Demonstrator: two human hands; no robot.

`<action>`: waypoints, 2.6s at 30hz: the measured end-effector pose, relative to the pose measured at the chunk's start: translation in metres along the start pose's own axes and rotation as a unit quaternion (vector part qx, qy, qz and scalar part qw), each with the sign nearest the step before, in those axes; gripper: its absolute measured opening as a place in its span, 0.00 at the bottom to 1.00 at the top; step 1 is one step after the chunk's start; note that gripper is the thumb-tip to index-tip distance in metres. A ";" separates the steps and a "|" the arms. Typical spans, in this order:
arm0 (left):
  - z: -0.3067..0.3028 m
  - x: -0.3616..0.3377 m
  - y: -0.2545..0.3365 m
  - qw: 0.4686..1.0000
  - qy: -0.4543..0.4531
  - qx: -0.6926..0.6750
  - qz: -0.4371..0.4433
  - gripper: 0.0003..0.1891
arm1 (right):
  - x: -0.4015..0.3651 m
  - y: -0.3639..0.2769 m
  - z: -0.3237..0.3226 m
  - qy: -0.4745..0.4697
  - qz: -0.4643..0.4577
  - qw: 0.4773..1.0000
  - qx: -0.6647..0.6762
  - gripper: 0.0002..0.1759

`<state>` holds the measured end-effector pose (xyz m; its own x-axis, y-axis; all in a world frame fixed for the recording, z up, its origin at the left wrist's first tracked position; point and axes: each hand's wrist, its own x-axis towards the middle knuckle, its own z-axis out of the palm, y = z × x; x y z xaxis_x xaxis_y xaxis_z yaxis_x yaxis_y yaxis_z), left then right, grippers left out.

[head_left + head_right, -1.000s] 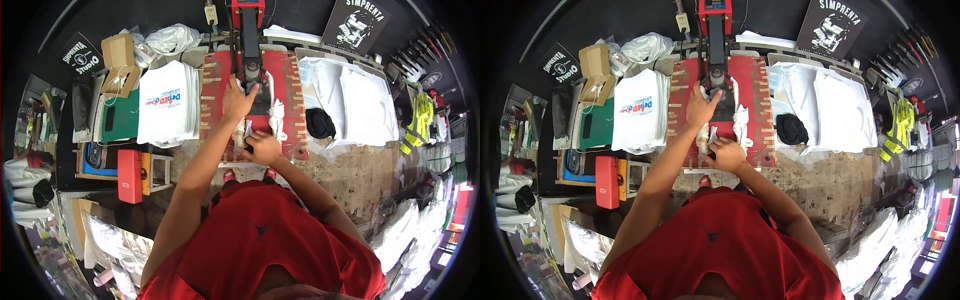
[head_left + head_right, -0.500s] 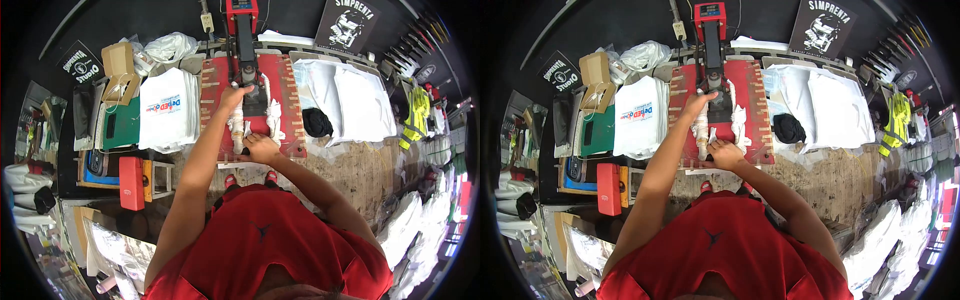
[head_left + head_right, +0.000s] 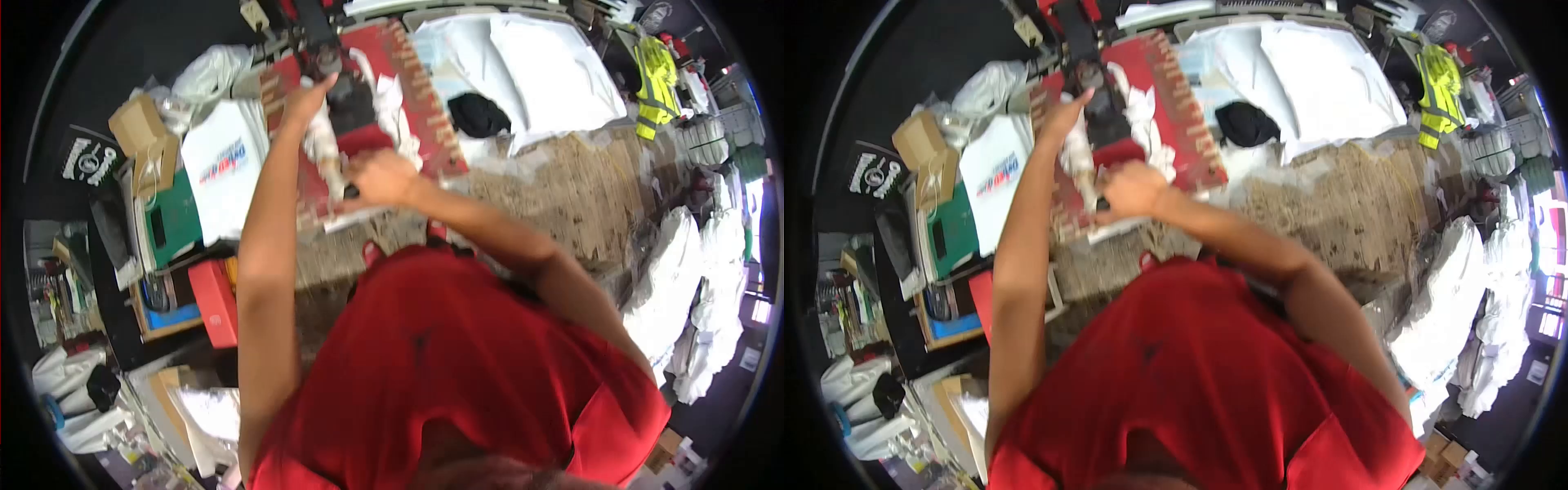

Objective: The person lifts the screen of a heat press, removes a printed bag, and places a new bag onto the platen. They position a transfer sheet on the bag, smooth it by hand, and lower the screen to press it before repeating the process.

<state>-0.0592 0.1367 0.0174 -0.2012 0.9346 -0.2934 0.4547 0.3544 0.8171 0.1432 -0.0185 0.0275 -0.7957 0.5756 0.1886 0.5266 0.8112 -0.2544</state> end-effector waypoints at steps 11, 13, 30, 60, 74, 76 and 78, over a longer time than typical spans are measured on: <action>-0.086 -0.207 -0.070 0.936 -0.154 -0.315 -0.022 0.42 | -0.119 0.260 0.026 0.249 0.407 0.872 0.113 0.25; -0.108 -0.246 -0.103 0.900 -0.351 -0.256 0.034 0.41 | -0.148 0.283 0.069 0.017 0.446 0.892 -0.067 0.46; 0.119 -0.254 -0.065 0.857 -0.471 -0.203 0.048 0.19 | -0.264 0.288 0.027 0.197 0.521 0.450 0.698 0.18; 0.175 -0.212 -0.079 0.904 -0.299 -0.304 0.025 0.36 | -0.164 0.038 0.023 0.130 0.273 0.667 0.682 0.40; 0.120 -0.179 -0.160 0.910 -0.016 0.184 0.371 0.14 | -0.091 0.083 0.029 0.202 0.297 0.923 0.137 0.43; 0.122 -0.183 -0.162 0.914 -0.051 0.170 0.366 0.11 | -0.073 0.098 0.040 0.214 0.271 0.936 0.064 0.42; 0.119 -0.198 -0.161 0.909 -0.057 0.150 0.384 0.09 | -0.047 0.120 0.058 0.144 0.273 0.951 0.003 0.35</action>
<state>0.0103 -0.1016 -0.1153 0.3589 0.9013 0.2427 0.6423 -0.4271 0.6365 0.2266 0.0457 -0.0667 -0.2887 0.9158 0.2793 0.8351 0.3835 -0.3944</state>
